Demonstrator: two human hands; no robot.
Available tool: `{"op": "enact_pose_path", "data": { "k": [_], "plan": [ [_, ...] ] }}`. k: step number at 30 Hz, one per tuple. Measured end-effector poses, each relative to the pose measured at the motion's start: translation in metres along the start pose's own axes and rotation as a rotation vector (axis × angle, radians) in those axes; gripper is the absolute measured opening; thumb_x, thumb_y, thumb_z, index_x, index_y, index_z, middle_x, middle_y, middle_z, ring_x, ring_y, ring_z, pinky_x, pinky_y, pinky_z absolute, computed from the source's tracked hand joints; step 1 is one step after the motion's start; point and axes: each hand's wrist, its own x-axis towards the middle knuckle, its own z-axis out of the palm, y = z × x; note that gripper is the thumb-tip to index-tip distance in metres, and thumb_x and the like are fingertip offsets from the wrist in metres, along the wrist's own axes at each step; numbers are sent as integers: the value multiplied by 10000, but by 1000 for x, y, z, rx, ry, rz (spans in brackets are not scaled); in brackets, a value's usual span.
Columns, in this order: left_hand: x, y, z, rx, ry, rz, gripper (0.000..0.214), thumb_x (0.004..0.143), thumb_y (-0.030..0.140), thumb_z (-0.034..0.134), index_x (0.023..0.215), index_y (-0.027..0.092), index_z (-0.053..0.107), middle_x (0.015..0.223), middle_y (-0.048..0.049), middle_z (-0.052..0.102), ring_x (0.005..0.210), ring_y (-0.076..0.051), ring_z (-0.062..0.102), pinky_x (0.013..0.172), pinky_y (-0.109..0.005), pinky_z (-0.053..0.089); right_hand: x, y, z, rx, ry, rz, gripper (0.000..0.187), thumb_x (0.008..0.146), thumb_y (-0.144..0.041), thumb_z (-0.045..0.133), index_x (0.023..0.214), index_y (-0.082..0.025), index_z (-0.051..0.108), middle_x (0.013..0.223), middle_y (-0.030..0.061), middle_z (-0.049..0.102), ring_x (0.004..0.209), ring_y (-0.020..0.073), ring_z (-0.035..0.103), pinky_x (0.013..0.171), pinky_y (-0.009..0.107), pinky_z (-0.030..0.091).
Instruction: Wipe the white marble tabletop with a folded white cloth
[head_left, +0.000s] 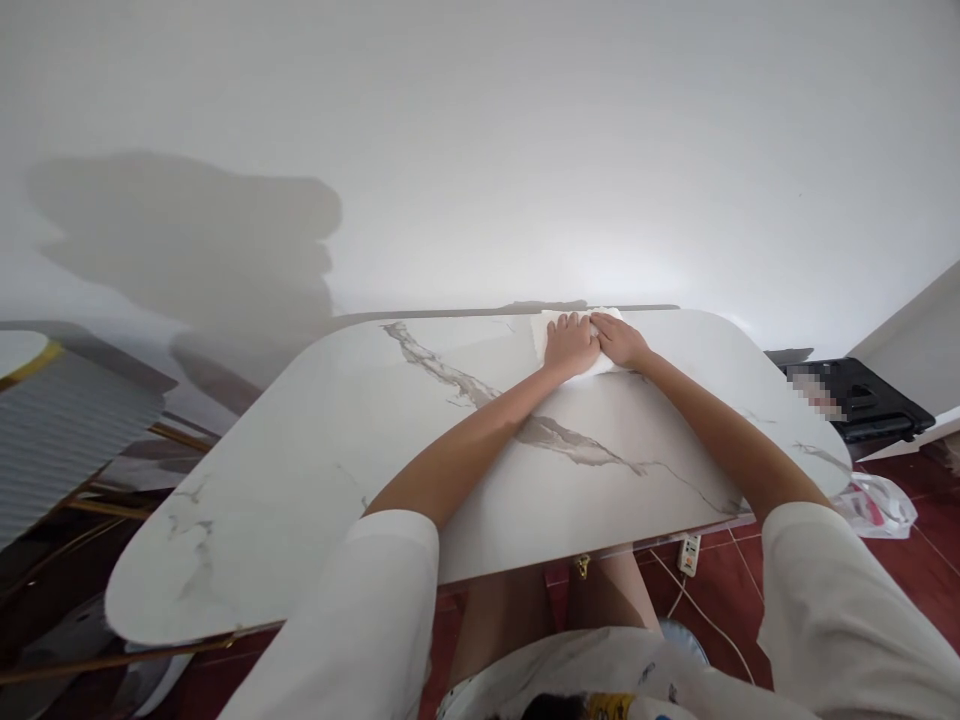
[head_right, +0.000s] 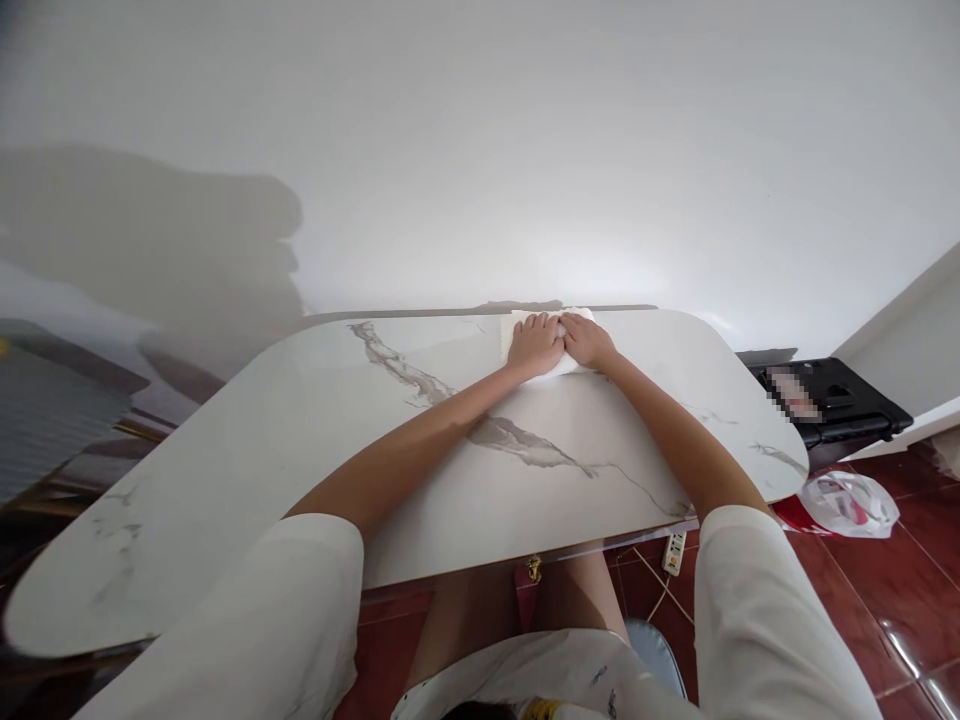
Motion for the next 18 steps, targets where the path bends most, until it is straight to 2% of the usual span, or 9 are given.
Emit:
{"op": "enact_pose_path", "data": {
  "k": [6, 10, 14, 18],
  "plan": [
    [23, -3, 5, 16, -3, -12, 410, 953, 250, 325, 1308, 189, 521, 1369, -160, 536, 1295, -343, 436, 1067, -526, 324, 20, 9, -1, 19, -6, -10, 544, 950, -194, 303, 1461, -102, 469, 1546, 103, 463, 1420, 254, 427, 1162, 425, 388],
    [39, -2, 10, 12, -7, 13, 404, 956, 256, 329, 1306, 197, 522, 1369, -148, 543, 1291, -331, 440, 1071, -517, 328, 29, 24, 3, 34, 10, 2, 534, 945, -198, 314, 1440, -101, 488, 1532, 119, 478, 1414, 268, 434, 1158, 453, 389],
    [50, 1, 15, 21, -19, 56, 409, 968, 269, 324, 1318, 185, 519, 1401, -134, 532, 1317, -311, 424, 1111, -493, 303, 29, 37, 5, 43, 52, -2, 514, 946, -198, 316, 1417, -143, 512, 1500, 105, 520, 1402, 269, 449, 1150, 477, 396],
    [52, 10, 17, 21, -24, 79, 418, 971, 256, 319, 1336, 180, 510, 1410, -131, 530, 1331, -306, 421, 1122, -489, 298, 21, 43, 1, 20, 55, 27, 513, 959, -199, 300, 1425, -127, 502, 1512, 108, 505, 1407, 252, 443, 1148, 440, 405]
  ]
}}
